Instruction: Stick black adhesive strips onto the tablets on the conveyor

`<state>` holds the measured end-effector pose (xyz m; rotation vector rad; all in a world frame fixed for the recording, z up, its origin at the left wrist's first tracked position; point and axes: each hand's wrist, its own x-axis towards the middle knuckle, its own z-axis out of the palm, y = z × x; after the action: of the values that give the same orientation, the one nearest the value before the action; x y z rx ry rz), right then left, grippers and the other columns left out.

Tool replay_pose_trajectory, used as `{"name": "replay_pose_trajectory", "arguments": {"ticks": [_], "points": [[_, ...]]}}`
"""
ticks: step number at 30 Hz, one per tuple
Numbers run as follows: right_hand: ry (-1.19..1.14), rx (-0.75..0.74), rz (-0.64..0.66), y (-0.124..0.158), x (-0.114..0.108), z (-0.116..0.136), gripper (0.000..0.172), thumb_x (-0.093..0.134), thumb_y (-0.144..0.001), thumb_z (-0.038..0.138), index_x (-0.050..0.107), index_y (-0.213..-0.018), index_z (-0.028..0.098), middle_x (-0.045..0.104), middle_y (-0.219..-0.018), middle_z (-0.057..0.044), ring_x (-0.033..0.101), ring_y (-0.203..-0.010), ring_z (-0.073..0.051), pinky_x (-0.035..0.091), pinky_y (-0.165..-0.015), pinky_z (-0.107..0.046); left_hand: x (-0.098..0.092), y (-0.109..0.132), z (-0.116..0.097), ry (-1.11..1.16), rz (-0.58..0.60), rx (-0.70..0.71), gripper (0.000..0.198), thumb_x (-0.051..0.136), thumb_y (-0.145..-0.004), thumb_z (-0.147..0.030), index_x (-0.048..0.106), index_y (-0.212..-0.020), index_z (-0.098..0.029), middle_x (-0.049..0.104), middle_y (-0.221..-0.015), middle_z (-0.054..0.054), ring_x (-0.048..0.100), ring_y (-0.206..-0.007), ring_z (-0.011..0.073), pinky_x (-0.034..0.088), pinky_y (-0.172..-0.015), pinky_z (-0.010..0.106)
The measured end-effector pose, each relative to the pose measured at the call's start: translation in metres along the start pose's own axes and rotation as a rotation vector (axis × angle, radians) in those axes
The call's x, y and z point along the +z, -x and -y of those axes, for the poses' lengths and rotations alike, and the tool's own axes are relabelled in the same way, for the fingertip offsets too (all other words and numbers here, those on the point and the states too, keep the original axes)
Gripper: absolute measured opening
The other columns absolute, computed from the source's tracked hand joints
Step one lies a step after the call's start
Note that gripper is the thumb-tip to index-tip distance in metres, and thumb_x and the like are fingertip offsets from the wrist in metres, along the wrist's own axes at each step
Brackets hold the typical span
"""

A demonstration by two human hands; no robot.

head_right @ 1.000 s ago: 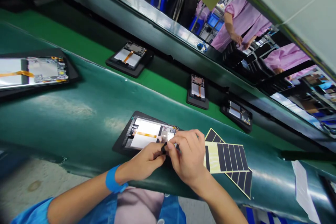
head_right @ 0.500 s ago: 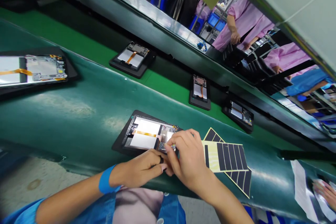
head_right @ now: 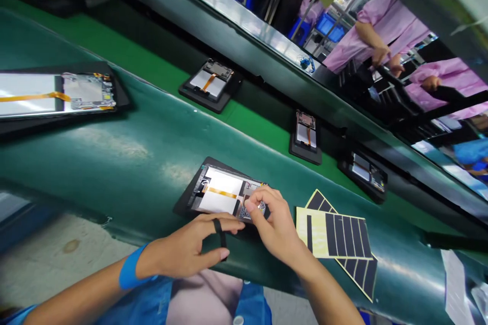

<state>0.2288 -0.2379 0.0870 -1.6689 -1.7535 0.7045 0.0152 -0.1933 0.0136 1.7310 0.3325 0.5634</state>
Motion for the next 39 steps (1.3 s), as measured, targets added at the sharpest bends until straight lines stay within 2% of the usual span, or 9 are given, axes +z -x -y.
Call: {"name": "replay_pose_trajectory", "arguments": {"ticks": [5,8,12,17,22,28,32,36,39], "points": [[-0.196,0.107,0.09,-0.012,0.015,-0.013,0.027,0.054,-0.102,0.039,0.058,-0.081,0.022,0.061,-0.081,0.0,0.058,-0.076,-0.016,0.045,-0.071,-0.028,-0.019,0.029,0.01,-0.115,-0.165,-0.036,0.05,0.059,-0.089,-0.017,0.056,-0.138,-0.022,0.066,-0.132,0.011,0.061,-0.127,0.0224,0.049,-0.111,0.042],[-0.243,0.129,0.118,-0.018,0.023,-0.016,0.028,0.055,-0.102,0.042,0.06,-0.083,0.022,0.061,-0.082,-0.001,0.058,-0.075,-0.016,0.046,-0.069,-0.028,-0.028,0.04,0.011,-0.177,-0.181,-0.011,0.055,0.056,-0.089,-0.013,0.052,-0.142,-0.023,0.06,-0.139,0.011,0.059,-0.129,0.0218,0.05,-0.11,0.041],[-0.227,0.066,0.214,-0.023,0.03,-0.007,0.026,0.058,-0.1,0.04,0.06,-0.082,0.022,0.061,-0.081,-0.001,0.058,-0.074,-0.015,0.048,-0.07,-0.028,-0.036,0.044,0.005,-0.322,-0.039,0.093,0.056,0.062,-0.089,-0.021,0.05,-0.144,-0.024,0.056,-0.143,0.012,0.059,-0.126,0.0242,0.049,-0.109,0.041],[-0.223,-0.034,0.446,-0.025,0.033,0.013,0.018,0.057,-0.101,0.031,0.064,-0.086,0.022,0.065,-0.086,-0.001,0.061,-0.08,-0.015,0.049,-0.074,-0.03,-0.04,0.037,-0.006,-0.713,0.152,0.162,0.057,0.076,-0.085,-0.043,0.056,-0.135,-0.024,0.062,-0.129,0.011,0.059,-0.114,0.0285,0.049,-0.1,0.042],[-0.142,-0.07,0.55,-0.023,0.036,0.02,0.012,0.061,-0.099,0.027,0.068,-0.09,0.023,0.066,-0.083,0.001,0.06,-0.077,-0.014,0.046,-0.072,-0.029,-0.035,0.033,-0.007,-0.983,0.203,0.19,0.039,0.076,-0.085,-0.041,0.061,-0.117,-0.024,0.067,-0.11,0.009,0.06,-0.103,0.028,0.046,-0.093,0.043],[-0.079,-0.074,0.617,-0.024,0.043,0.02,0.016,0.064,-0.098,0.027,0.067,-0.083,0.024,0.065,-0.079,0.003,0.06,-0.074,-0.013,0.044,-0.069,-0.027,-0.03,0.034,-0.003,-1.021,0.194,0.215,0.011,0.068,-0.09,-0.032,0.064,-0.093,-0.022,0.068,-0.094,0.007,0.059,-0.096,0.0267,0.042,-0.094,0.044],[-0.064,-0.077,0.626,-0.022,0.046,0.019,0.015,0.065,-0.096,0.028,0.064,-0.083,0.023,0.062,-0.076,0.003,0.058,-0.071,-0.013,0.044,-0.068,-0.028,-0.028,0.033,-0.001,-0.982,0.203,0.199,0.017,0.072,-0.087,-0.037,0.064,-0.083,-0.022,0.068,-0.09,0.006,0.058,-0.094,0.026,0.041,-0.095,0.044],[-0.1,-0.074,0.629,-0.021,0.047,0.019,0.018,0.064,-0.096,0.024,0.059,-0.079,0.022,0.06,-0.075,0.004,0.055,-0.069,-0.012,0.042,-0.066,-0.027,-0.026,0.033,-0.002,-0.953,0.198,0.197,0.024,0.075,-0.085,-0.044,0.066,-0.085,-0.022,0.067,-0.086,0.005,0.057,-0.09,0.0257,0.041,-0.095,0.044],[-0.126,-0.076,0.638,-0.019,0.045,0.019,0.017,0.06,-0.099,0.023,0.059,-0.081,0.023,0.059,-0.078,0.004,0.054,-0.071,-0.012,0.042,-0.07,-0.028,-0.025,0.033,-0.003,-0.926,0.183,0.197,0.029,0.07,-0.088,-0.05,0.066,-0.083,-0.021,0.065,-0.083,0.005,0.055,-0.087,0.0255,0.042,-0.095,0.045]]}}
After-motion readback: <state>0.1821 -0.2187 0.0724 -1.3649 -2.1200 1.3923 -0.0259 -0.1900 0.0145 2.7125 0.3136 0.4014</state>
